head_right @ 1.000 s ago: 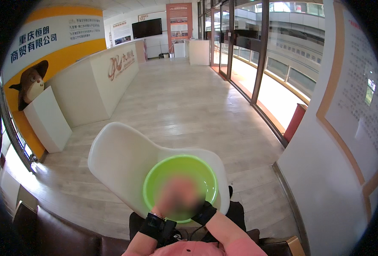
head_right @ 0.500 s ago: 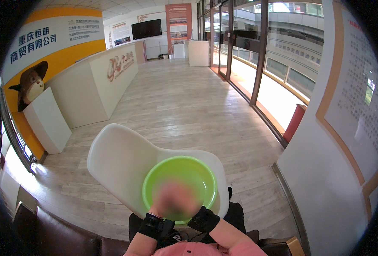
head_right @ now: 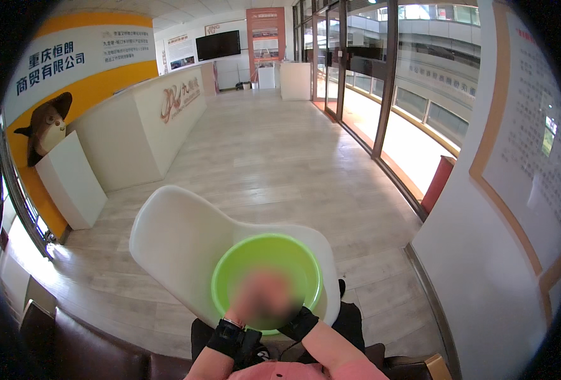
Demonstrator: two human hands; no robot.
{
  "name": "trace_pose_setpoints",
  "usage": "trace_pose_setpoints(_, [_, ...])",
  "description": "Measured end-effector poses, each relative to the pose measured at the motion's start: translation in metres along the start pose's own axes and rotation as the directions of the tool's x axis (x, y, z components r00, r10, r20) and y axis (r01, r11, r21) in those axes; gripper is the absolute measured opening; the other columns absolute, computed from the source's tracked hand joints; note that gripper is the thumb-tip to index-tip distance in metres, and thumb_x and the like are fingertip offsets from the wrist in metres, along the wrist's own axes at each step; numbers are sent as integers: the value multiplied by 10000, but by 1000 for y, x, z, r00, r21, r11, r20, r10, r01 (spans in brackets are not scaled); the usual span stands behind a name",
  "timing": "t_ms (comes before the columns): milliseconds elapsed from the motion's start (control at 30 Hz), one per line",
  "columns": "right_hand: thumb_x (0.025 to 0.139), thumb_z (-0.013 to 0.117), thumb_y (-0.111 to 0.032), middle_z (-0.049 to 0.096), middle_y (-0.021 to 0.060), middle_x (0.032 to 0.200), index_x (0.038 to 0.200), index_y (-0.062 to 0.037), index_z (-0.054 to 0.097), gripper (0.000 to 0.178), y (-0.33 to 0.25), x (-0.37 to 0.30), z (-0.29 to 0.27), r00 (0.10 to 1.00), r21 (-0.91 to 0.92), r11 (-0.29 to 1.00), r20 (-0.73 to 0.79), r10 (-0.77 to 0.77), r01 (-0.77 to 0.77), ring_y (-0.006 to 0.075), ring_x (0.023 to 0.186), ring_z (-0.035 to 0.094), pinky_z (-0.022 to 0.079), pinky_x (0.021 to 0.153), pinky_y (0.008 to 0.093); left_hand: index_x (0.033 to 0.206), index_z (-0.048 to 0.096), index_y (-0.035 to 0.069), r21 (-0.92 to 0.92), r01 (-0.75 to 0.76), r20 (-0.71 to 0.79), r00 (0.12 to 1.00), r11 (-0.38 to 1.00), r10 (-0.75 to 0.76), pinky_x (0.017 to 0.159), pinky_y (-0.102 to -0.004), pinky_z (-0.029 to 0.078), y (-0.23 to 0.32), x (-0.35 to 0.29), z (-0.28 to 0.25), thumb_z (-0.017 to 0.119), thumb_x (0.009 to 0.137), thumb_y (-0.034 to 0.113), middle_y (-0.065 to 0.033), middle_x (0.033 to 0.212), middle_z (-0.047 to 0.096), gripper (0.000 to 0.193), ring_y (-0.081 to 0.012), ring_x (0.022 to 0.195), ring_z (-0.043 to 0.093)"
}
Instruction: The person washes a towel by hand in a green basin of water, repeatedly dunking, scrubbing, and wringing the fabric.
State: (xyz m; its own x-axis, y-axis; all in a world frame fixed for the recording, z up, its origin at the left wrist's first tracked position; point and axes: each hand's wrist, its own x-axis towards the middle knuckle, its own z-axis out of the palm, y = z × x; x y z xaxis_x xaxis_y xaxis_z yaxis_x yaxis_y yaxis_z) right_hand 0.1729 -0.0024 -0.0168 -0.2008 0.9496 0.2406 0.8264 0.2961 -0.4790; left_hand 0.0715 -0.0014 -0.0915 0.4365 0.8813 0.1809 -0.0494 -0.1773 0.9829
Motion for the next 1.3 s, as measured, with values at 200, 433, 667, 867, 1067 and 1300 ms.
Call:
trace_pose_setpoints(200, [851,444,-264,586,195,770,839,-8,585,292,-3,-7,-4,991,2,999,-125,-38,38,349,677,575,441,587,472,1232,408,57,48,-58,40,998,997,56,894,-337,372,9,7,-2,473,888,272,-59,1185,469,411,-191,1071,451])
trace_pose_setpoints(433, [849,456,-191,560,154,656,805,-33,583,207,16,0,26,943,-133,975,-259,-207,177,306,589,567,441,527,425,1191,447,42,149,-119,44,993,982,114,851,-333,403,14,6,-3,489,885,265,-62,1123,508,381,-186,1014,487])
trace_pose_setpoints(667, [866,449,-248,607,131,815,924,-69,568,223,3,8,9,1000,-174,984,13,26,-23,284,669,604,482,569,419,1150,487,27,229,-153,-105,978,961,181,807,-329,435,17,6,-5,505,882,258,-65,1061,547,355,-182,956,522])
trace_pose_setpoints(867, [853,439,-279,600,136,725,801,-66,564,253,48,13,19,977,-42,995,-197,77,-87,344,622,583,451,525,440,1081,508,-23,-488,230,-340,839,842,-426,710,-323,482,58,8,10,463,912,283,-90,988,580,353,-180,850,572])
trace_pose_setpoints(1067, [845,480,-333,588,199,770,803,-53,555,293,35,4,0,932,542,827,-203,301,-150,388,745,565,440,651,448,1169,447,20,-624,75,-360,855,778,-372,753,-348,487,54,13,0,437,928,309,-81,1037,567,377,-204,883,579])
trace_pose_setpoints(1300, [810,531,-315,586,121,617,749,-96,601,237,-8,-3,-8,956,191,976,-291,-46,105,341,576,573,455,525,419,1044,529,-26,-651,73,-346,858,755,-381,692,-294,485,42,14,7,480,885,185,-88,966,584,269,-163,841,578])
